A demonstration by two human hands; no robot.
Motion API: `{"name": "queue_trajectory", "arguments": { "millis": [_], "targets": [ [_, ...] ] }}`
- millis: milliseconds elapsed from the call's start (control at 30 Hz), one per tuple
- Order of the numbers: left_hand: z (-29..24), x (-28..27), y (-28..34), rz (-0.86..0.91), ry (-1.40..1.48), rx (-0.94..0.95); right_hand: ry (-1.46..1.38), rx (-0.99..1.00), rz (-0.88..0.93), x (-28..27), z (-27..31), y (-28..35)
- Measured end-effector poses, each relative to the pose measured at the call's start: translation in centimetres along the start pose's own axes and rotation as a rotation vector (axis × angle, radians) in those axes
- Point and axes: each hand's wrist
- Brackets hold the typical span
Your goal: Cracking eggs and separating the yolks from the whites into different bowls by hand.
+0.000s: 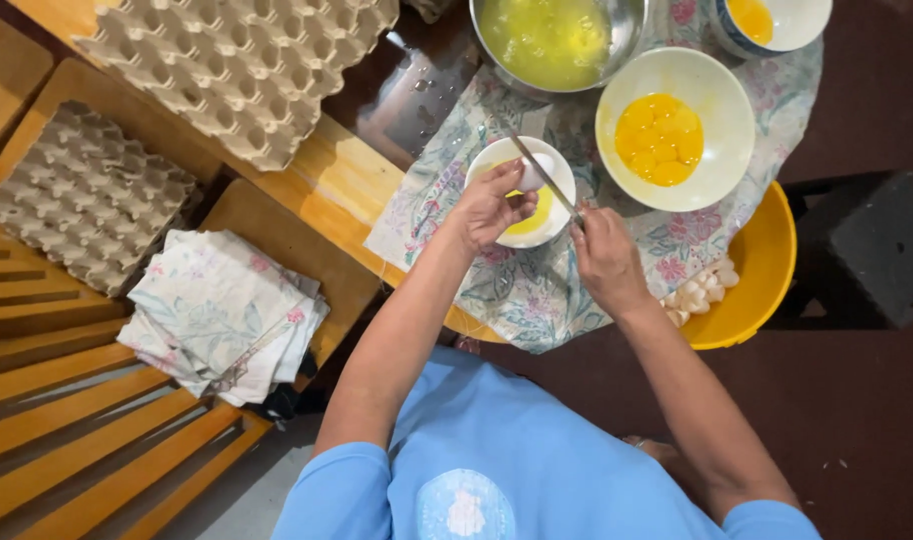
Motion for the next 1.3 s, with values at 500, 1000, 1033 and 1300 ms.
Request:
{"name": "queue_trajectory", "arguments": {
  "millis": [500, 1000, 1033, 1300],
  "targets": [
    [-1.4, 1.7, 1.9, 0.014, -0.050, -0.069, 0.384, 0.291, 0.177, 4.5, -6.8, 9.7],
    [-1.1, 1.9, 3.6, 0.027, -0.246, -0.120, -0.633, 0.728, 0.549, -1.0, 0.5, -10.0],
    [-1.0, 1.7, 3.4, 0.026, -0.243, -0.116, -0.631, 0.723, 0.552, -0.2, 0.3, -10.0],
    [0.2, 0.0, 1.4, -0.026, -0.298, -0.068, -0.274, 0.548, 0.498, 6.2, -1.9, -8.7]
  ]
}}
Point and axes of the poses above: each hand's wrist, its own y-axis away from the middle knuckle, its own x-axis out of the palm, z = x × y, and after that the axes turned 10 degrees about y, right-handed
